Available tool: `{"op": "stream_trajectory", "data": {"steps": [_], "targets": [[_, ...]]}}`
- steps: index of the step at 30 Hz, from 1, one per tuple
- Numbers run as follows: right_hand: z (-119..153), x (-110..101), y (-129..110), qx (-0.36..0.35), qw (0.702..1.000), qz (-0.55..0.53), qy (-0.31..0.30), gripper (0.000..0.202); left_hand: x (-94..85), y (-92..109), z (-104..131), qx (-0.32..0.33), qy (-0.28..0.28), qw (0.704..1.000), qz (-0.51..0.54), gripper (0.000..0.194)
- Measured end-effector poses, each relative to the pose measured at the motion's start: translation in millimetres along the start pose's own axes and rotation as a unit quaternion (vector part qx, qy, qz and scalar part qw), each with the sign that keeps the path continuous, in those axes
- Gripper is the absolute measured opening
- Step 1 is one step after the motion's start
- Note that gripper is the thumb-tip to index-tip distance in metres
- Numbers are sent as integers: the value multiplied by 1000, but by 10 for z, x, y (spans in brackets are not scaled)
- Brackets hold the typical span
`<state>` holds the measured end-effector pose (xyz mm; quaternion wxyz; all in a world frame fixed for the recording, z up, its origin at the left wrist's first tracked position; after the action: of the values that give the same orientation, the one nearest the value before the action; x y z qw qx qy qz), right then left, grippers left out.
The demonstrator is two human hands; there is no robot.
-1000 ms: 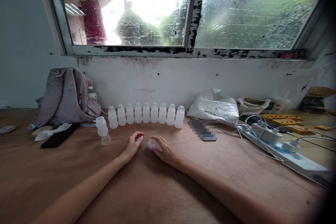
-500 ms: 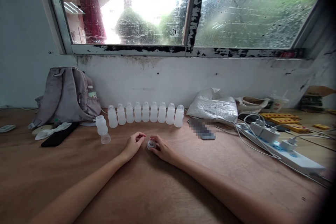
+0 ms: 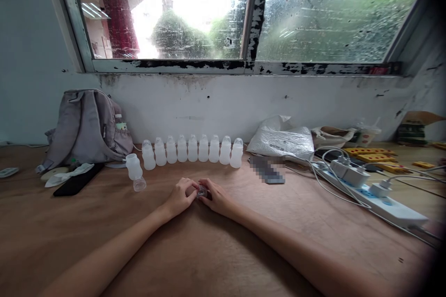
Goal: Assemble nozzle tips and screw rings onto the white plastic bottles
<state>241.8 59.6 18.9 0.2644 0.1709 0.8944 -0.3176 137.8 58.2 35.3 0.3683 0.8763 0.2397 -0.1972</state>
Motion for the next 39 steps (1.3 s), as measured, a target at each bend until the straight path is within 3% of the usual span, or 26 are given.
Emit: {"op": "stream_trajectory", "data": {"steps": [7, 11, 16, 21, 25, 33, 36, 39], "targets": [[5, -4, -2, -19, 1000, 1, 11, 44, 87, 118, 64, 86, -43, 995, -6, 23], [10, -56, -50, -34, 999, 7, 25, 50, 122, 92, 81, 88, -49, 995, 9, 26], [15, -114, -141, -58, 998, -1, 31, 58, 72, -45, 27, -21, -22, 993, 112, 27], [2, -142, -64, -24, 998, 18, 63, 43, 157, -101, 43, -161, -69, 945, 278, 30], [-6, -152, 14, 7, 996, 33, 80, 28, 251, -9, 95, -177, -97, 925, 323, 32], [-16, -164, 107, 60, 993, 70, 79, 21, 170, 142, 143, -82, -73, 976, 186, 38], [-25, -180, 136, 72, 992, 60, 87, 23, 172, 204, 166, -62, -82, 981, 164, 44], [-30, -178, 151, 83, 992, 26, 86, 24, 202, 195, 184, -84, -86, 977, 175, 49]]}}
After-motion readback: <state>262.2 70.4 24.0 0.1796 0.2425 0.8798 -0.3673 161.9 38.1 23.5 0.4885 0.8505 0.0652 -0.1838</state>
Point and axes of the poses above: each hand's wrist, its own z-axis away from the middle knuckle, its own x-axis out of the palm, y = z × x, the point moved 8 cm from there along -z, towards the middle knuckle, and after that the axes turned 13 degrees about y, right-handed, at the moved point
